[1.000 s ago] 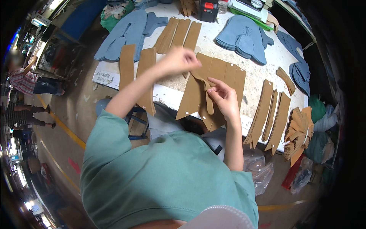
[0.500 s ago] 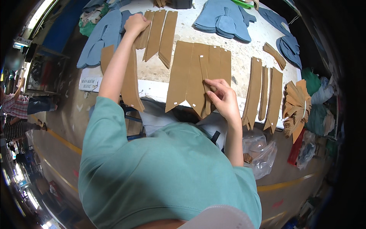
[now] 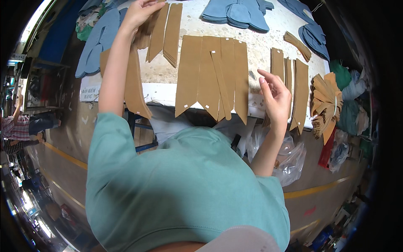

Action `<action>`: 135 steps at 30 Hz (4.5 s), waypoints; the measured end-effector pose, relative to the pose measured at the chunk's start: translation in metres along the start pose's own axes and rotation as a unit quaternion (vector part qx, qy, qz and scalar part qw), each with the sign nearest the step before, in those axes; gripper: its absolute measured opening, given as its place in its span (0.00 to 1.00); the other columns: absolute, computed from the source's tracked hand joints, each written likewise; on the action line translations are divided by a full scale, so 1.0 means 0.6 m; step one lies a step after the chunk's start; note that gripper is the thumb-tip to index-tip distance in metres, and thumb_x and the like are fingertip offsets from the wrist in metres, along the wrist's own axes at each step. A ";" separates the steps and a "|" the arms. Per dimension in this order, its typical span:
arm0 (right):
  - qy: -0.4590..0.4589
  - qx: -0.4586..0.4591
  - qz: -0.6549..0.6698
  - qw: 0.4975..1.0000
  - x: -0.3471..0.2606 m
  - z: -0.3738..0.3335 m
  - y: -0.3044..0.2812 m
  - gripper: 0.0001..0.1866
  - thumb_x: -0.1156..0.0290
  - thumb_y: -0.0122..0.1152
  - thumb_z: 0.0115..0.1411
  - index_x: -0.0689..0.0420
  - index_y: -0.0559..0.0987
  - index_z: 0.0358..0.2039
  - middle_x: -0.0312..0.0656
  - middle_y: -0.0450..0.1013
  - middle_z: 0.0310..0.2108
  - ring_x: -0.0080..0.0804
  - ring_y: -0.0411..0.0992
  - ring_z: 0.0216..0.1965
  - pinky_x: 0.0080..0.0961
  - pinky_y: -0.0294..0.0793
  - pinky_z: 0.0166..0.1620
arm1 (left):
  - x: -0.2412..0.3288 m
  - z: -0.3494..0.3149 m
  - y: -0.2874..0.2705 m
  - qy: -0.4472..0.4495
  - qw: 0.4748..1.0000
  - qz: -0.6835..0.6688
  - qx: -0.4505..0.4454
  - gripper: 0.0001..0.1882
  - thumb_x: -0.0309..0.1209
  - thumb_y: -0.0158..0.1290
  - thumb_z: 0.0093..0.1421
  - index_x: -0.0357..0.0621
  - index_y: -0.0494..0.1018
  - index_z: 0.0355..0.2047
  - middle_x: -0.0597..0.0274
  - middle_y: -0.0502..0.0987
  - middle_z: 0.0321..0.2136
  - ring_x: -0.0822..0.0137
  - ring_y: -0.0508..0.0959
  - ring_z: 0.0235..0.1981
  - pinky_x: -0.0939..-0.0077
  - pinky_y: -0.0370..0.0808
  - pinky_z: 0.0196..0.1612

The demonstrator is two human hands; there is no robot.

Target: The person sorts and stacks brown cardboard pieces on a worktable. They pick up individual pieces, align them, and place them into neat stacks while occasionally moving other pieces aside.

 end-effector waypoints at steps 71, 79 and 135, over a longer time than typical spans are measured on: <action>-0.031 0.012 -0.022 0.999 -0.012 -0.037 0.082 0.10 0.73 0.65 0.58 0.59 0.82 0.41 0.35 0.72 0.24 0.17 0.70 0.25 0.15 0.70 0.29 | 0.001 -0.135 0.255 -0.018 0.956 0.174 -0.238 0.15 0.27 0.65 0.49 0.39 0.74 0.37 0.67 0.77 0.27 0.79 0.74 0.27 0.84 0.74 0.33; -0.042 0.018 0.130 0.990 -0.019 -0.001 0.122 0.16 0.74 0.62 0.60 0.61 0.78 0.49 0.41 0.78 0.34 0.26 0.77 0.31 0.21 0.77 0.39 | 0.096 -0.132 0.296 0.014 0.928 0.037 -0.370 0.10 0.30 0.62 0.57 0.39 0.77 0.36 0.69 0.78 0.30 0.81 0.75 0.30 0.86 0.73 0.37; 0.111 0.040 0.070 0.991 0.033 -0.133 0.017 0.22 0.79 0.61 0.57 0.56 0.76 0.54 0.32 0.72 0.18 0.14 0.68 0.21 0.16 0.71 0.30 | -0.006 0.013 0.395 0.035 0.889 0.157 -0.429 0.11 0.33 0.64 0.54 0.42 0.76 0.32 0.70 0.77 0.26 0.80 0.73 0.30 0.83 0.70 0.34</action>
Point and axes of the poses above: each hand's wrist, its own z-axis towards the middle knuckle, its own y-axis out of the palm, x = y × z, the point moved 6 cm from there along z, towards the middle knuckle
